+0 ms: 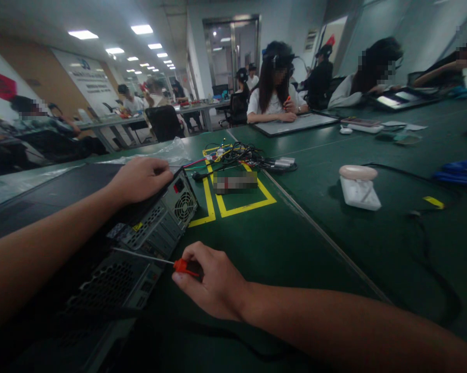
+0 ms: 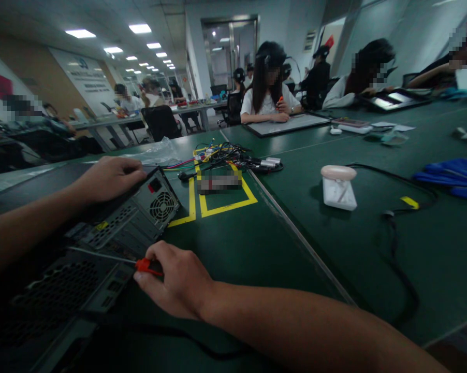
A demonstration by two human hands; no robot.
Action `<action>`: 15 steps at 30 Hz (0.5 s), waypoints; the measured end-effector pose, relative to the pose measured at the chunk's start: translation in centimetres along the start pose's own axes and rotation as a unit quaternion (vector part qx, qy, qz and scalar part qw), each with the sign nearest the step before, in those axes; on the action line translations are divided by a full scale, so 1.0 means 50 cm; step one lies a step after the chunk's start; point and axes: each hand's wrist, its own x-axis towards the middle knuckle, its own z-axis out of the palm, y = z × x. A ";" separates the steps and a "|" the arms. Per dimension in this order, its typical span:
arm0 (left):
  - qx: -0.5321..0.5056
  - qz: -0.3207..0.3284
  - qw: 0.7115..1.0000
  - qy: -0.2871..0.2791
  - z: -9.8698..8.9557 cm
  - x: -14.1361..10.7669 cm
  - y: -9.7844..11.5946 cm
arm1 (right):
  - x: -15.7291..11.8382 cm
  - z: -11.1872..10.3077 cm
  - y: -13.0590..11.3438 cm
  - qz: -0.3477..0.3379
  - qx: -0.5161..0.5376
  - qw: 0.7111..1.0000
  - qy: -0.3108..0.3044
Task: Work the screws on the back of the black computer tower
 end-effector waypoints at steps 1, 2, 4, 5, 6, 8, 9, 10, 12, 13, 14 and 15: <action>-0.001 0.001 1.000 0.003 0.000 0.000 0.000 | 0.000 0.000 0.000 -0.002 0.000 1.000 0.000; -0.001 0.002 1.000 0.004 0.000 0.000 0.000 | 0.000 0.000 0.000 -0.003 0.001 1.000 -0.001; -0.001 0.003 1.000 0.005 0.000 0.000 0.000 | 0.000 -0.001 -0.001 -0.007 0.004 1.000 0.000; 0.000 0.004 1.000 0.004 0.000 0.000 0.000 | 0.000 -0.002 -0.002 -0.008 0.006 1.000 0.000; 0.001 0.003 1.000 0.004 0.001 0.000 0.000 | 0.000 -0.003 -0.003 -0.007 0.007 1.000 0.000; 0.004 0.000 1.000 0.003 0.001 0.000 -0.001 | 0.000 -0.004 -0.005 -0.001 0.006 1.000 -0.001; 0.005 -0.001 1.000 0.004 0.001 0.000 -0.002 | 0.000 -0.005 -0.006 0.003 0.004 1.000 -0.003; 0.005 -0.001 1.000 0.004 0.001 0.000 -0.002 | 0.000 -0.005 -0.006 0.006 0.001 1.000 -0.005; 0.003 -0.001 1.000 0.003 0.000 0.000 -0.002 | -0.001 -0.005 -0.006 0.007 -0.005 1.000 -0.007; 0.001 -0.002 1.000 0.002 0.000 -0.001 -0.001 | -0.001 -0.005 -0.006 0.006 -0.009 1.000 -0.008; 0.000 -0.002 1.000 0.001 -0.001 -0.001 -0.001 | -0.001 -0.005 -0.007 0.004 -0.011 1.000 -0.008; 0.000 -0.003 1.000 -0.001 -0.002 -0.001 0.000 | -0.001 -0.005 -0.007 0.002 -0.014 1.000 -0.008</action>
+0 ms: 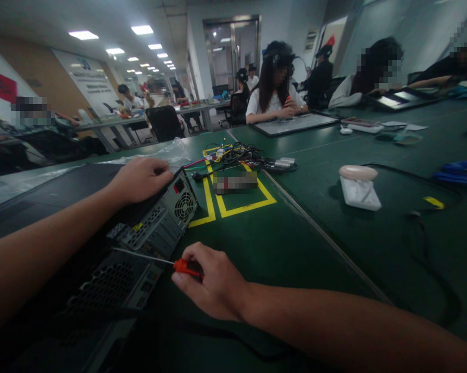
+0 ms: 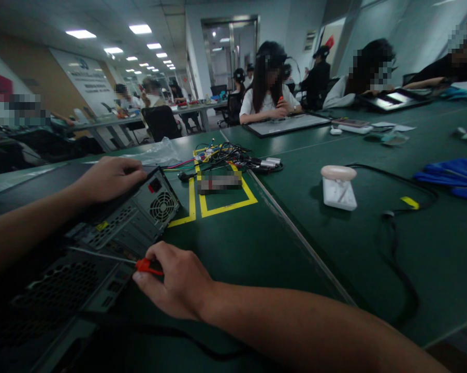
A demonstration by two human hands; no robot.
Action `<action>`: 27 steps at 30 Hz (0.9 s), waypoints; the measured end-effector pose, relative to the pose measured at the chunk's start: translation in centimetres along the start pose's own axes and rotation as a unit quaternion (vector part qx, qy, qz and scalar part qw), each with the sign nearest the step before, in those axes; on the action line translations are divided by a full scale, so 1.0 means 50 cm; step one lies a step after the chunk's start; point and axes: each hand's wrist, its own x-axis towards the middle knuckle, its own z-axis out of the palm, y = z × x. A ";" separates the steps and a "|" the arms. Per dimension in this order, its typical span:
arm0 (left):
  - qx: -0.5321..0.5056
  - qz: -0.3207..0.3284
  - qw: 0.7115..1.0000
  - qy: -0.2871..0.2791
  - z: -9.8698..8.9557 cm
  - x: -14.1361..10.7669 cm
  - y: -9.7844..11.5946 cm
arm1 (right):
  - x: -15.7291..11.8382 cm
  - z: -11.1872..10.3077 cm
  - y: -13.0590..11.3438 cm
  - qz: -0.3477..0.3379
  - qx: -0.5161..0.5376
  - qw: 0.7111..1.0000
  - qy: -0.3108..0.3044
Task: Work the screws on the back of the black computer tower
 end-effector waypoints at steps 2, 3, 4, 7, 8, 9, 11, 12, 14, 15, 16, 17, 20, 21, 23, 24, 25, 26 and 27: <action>0.000 0.001 1.000 -0.003 -0.001 0.000 0.001 | 0.000 -0.001 0.000 -0.004 -0.002 1.000 0.001; 0.000 0.003 1.000 -0.004 -0.002 -0.001 0.002 | 0.000 -0.001 0.000 -0.006 -0.003 1.000 0.001; -0.001 0.005 1.000 -0.004 -0.002 0.000 0.002 | 0.000 -0.001 -0.001 -0.008 -0.003 1.000 0.001; -0.001 0.005 1.000 -0.003 -0.002 0.000 0.002 | 0.001 -0.001 -0.001 -0.011 -0.005 1.000 -0.001; 0.000 0.003 1.000 -0.003 -0.001 0.001 0.002 | 0.001 -0.001 -0.001 -0.013 -0.006 1.000 -0.002; 0.000 0.002 1.000 -0.005 -0.001 0.001 0.002 | 0.001 -0.001 -0.001 -0.016 -0.006 1.000 -0.001; 0.002 0.001 1.000 -0.008 -0.001 0.001 0.002 | 0.001 -0.001 -0.002 -0.024 -0.005 1.000 0.001; 0.002 0.000 1.000 -0.009 -0.002 0.001 0.003 | 0.002 -0.001 -0.001 -0.028 -0.005 1.000 0.002; 0.001 -0.002 1.000 -0.012 -0.002 0.000 0.003 | 0.002 -0.001 -0.001 -0.036 -0.005 0.999 0.002; 0.000 -0.002 1.000 -0.011 -0.003 0.000 0.002 | 0.003 -0.001 0.000 -0.040 -0.006 0.999 0.000; -0.002 -0.002 1.000 -0.011 -0.003 -0.001 0.002 | 0.003 -0.001 0.000 -0.043 -0.007 0.999 0.000; -0.003 0.000 1.000 -0.010 -0.002 -0.001 0.002 | 0.003 -0.001 0.001 -0.045 -0.008 0.999 -0.002; -0.006 -0.001 1.000 -0.009 -0.002 -0.001 0.000 | 0.003 -0.001 0.002 -0.045 -0.009 0.999 -0.003; -0.004 -0.002 1.000 -0.008 -0.002 -0.001 0.000 | 0.002 0.000 0.001 -0.043 -0.007 0.999 -0.003; -0.002 -0.002 1.000 -0.008 -0.002 -0.001 0.002 | 0.001 0.000 0.000 -0.033 0.001 0.999 -0.004; -0.003 -0.002 1.000 -0.009 -0.003 -0.001 0.003 | 0.001 0.000 0.000 -0.025 0.004 1.000 -0.003; -0.003 -0.002 1.000 -0.008 -0.004 0.000 0.005 | 0.000 0.000 -0.001 -0.018 0.007 1.000 -0.003; -0.005 -0.002 1.000 -0.008 -0.005 -0.001 0.007 | 0.000 0.000 -0.001 -0.010 0.006 1.000 -0.003; -0.006 -0.003 1.000 -0.007 -0.006 -0.001 0.008 | -0.001 0.000 -0.001 -0.005 0.004 1.000 -0.003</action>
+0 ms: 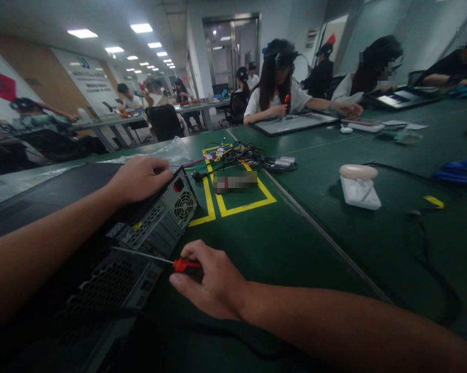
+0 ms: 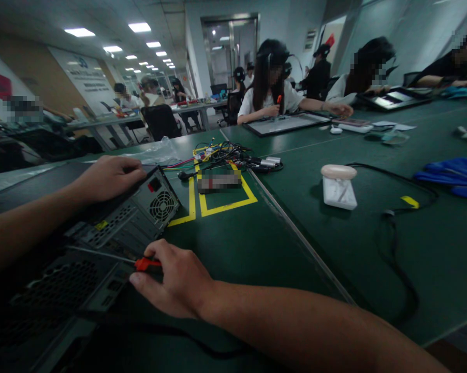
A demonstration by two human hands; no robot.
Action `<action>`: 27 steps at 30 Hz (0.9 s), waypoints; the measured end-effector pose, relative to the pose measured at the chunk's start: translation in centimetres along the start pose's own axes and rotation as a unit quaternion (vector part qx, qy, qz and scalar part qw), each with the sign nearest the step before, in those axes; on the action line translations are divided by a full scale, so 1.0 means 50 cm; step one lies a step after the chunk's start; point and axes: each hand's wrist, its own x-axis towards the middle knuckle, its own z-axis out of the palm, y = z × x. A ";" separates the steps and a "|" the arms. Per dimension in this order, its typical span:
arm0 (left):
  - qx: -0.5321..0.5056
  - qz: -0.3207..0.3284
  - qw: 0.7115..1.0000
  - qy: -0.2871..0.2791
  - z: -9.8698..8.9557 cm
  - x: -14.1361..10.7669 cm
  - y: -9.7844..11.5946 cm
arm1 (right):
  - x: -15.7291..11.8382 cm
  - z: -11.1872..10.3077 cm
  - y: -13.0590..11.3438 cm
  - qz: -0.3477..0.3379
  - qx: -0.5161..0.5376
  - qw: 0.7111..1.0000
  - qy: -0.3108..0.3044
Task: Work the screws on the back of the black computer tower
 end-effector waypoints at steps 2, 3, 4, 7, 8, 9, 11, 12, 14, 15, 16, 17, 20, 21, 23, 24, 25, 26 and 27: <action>0.003 -0.003 1.000 -0.001 -0.001 0.000 0.002 | -0.001 0.000 0.000 0.005 -0.010 1.000 -0.002; 0.005 -0.004 1.000 -0.001 -0.001 0.000 0.002 | -0.001 0.000 0.000 0.006 -0.013 1.000 -0.002; 0.006 -0.005 1.000 -0.002 -0.001 0.000 0.002 | -0.001 0.001 0.001 0.008 -0.013 1.000 -0.003; 0.007 -0.002 1.000 -0.003 0.001 0.000 -0.001 | 0.000 0.002 0.001 0.008 -0.004 1.000 0.001; 0.007 0.000 1.000 -0.003 0.001 0.001 -0.002 | 0.000 0.003 0.001 0.006 -0.002 1.000 0.002; 0.008 0.000 1.000 -0.002 0.001 0.001 -0.003 | 0.001 0.003 0.002 0.005 -0.001 1.000 0.003; 0.009 0.000 1.000 -0.003 0.001 0.001 -0.003 | 0.001 0.004 0.003 -0.001 0.000 1.000 0.007; 0.009 0.000 1.000 -0.004 0.001 0.001 -0.003 | 0.001 0.004 0.003 -0.003 0.000 1.000 0.008; 0.011 0.001 1.000 -0.006 0.001 0.001 -0.003 | 0.001 0.004 0.004 -0.004 0.000 1.000 0.005; 0.012 0.003 1.000 -0.005 0.001 0.001 -0.003 | 0.001 0.004 0.003 -0.001 -0.001 1.000 0.002; 0.013 0.005 1.000 -0.005 0.001 0.001 -0.003 | 0.001 0.004 0.003 0.002 -0.001 1.000 0.000; 0.013 0.007 1.000 -0.003 0.001 0.001 -0.004 | 0.001 0.003 0.003 0.005 -0.002 1.000 -0.001; 0.014 0.009 1.000 0.002 0.003 0.002 -0.006 | 0.001 0.002 0.001 0.005 -0.003 1.000 -0.001; 0.014 0.008 1.000 0.004 0.004 0.002 -0.007 | 0.001 0.002 0.001 0.004 -0.003 1.000 -0.002; 0.014 0.007 1.000 0.007 0.005 0.002 -0.008 | 0.001 0.002 0.001 0.004 -0.002 1.000 -0.002; 0.013 0.006 1.000 0.007 0.006 0.002 -0.009 | 0.001 0.003 0.001 0.006 -0.001 1.000 -0.002; 0.012 0.007 1.000 0.006 0.006 0.002 -0.009 | 0.001 0.003 0.001 0.007 0.000 1.000 -0.002; 0.011 0.007 1.000 0.005 0.006 0.002 -0.009 | 0.001 0.003 0.001 0.007 0.002 1.000 -0.002; 0.010 0.008 1.000 0.004 0.006 0.001 -0.009 | 0.001 0.003 0.001 0.006 0.004 1.000 0.000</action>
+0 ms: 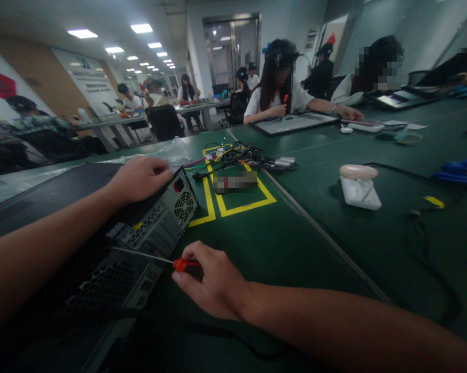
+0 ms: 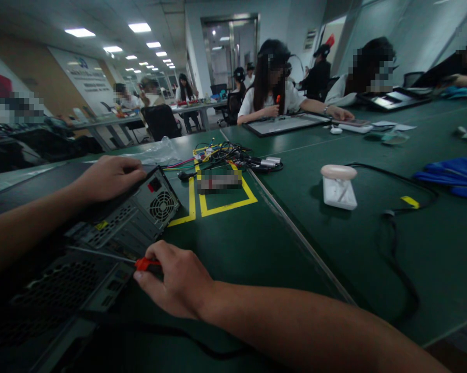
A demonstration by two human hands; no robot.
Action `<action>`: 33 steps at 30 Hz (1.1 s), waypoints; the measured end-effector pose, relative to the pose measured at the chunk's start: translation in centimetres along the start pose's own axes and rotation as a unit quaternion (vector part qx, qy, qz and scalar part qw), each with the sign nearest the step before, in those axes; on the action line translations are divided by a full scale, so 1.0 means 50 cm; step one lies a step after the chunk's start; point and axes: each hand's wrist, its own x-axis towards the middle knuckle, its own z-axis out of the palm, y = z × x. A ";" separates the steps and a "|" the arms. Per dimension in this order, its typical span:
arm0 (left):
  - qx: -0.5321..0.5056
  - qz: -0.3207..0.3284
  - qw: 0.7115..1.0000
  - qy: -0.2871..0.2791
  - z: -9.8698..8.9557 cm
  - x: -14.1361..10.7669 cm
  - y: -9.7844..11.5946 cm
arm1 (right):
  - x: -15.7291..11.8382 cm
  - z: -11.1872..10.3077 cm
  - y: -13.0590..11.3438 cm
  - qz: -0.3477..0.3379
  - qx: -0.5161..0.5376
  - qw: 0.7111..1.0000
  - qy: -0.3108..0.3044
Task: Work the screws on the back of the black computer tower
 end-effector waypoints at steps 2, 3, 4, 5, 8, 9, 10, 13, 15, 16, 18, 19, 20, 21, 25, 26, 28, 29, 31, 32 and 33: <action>-0.002 -0.002 1.000 -0.002 -0.001 0.000 0.001 | 0.000 0.000 0.000 -0.005 0.003 1.000 0.005; -0.003 -0.002 1.000 -0.003 -0.001 0.000 0.001 | 0.000 0.000 0.000 -0.007 0.004 1.000 0.006; -0.004 -0.002 1.000 -0.002 -0.002 0.000 0.001 | 0.000 0.000 0.000 -0.009 0.004 1.000 0.007; -0.005 -0.002 1.000 -0.003 -0.002 0.000 0.002 | 0.000 -0.001 -0.001 -0.008 0.006 1.000 0.006; -0.008 -0.001 1.000 -0.004 -0.004 -0.001 0.003 | -0.001 -0.003 -0.004 -0.003 0.013 1.000 -0.001; -0.010 -0.001 1.000 -0.004 -0.004 -0.002 0.003 | -0.001 -0.004 -0.005 -0.004 0.016 1.000 -0.002; -0.011 -0.002 1.000 -0.004 -0.004 -0.002 0.003 | -0.001 -0.004 -0.006 -0.005 0.017 1.000 -0.001; -0.013 -0.003 1.000 -0.005 -0.003 -0.002 0.004 | -0.001 -0.005 -0.007 -0.011 0.012 1.000 0.003; -0.011 -0.003 1.000 -0.004 -0.002 -0.001 0.003 | 0.000 -0.004 -0.005 -0.016 0.001 1.000 0.003; -0.008 -0.004 1.000 -0.004 -0.002 -0.001 0.003 | 0.000 -0.003 -0.003 -0.021 -0.005 1.000 0.003; -0.002 -0.004 1.000 -0.002 -0.002 0.000 0.003 | 0.001 -0.002 0.000 -0.034 -0.015 0.999 0.001; 0.000 -0.004 1.000 -0.002 -0.002 0.001 0.002 | 0.001 -0.001 0.001 -0.040 -0.019 0.999 0.001; 0.000 -0.004 1.000 -0.003 -0.002 0.001 0.002 | 0.001 0.000 0.003 -0.044 -0.021 0.999 0.001; 0.000 -0.004 1.000 -0.004 -0.002 0.001 0.002 | 0.002 0.001 0.003 -0.048 -0.023 0.999 0.002; -0.002 -0.005 1.000 0.001 -0.001 0.001 0.001 | 0.003 0.002 0.003 -0.046 -0.016 0.999 0.007; -0.002 -0.006 1.000 0.001 -0.001 0.001 0.001 | 0.002 0.002 0.002 -0.042 -0.011 0.999 0.009; -0.001 -0.009 1.000 -0.002 0.000 0.000 0.001 | 0.002 0.002 0.001 -0.032 -0.002 0.999 0.013; -0.001 -0.010 1.000 -0.004 -0.001 0.000 0.001 | 0.001 0.002 0.001 -0.026 0.000 1.000 0.013; -0.003 -0.011 1.000 -0.006 -0.001 0.000 0.002 | 0.001 0.002 0.000 -0.018 0.001 1.000 0.010; -0.004 -0.009 1.000 -0.005 -0.001 0.000 0.003 | 0.001 0.002 0.000 -0.016 0.000 1.000 0.010; -0.006 -0.008 1.000 -0.003 -0.002 -0.001 0.003 | 0.001 0.002 0.000 -0.015 0.000 1.000 0.010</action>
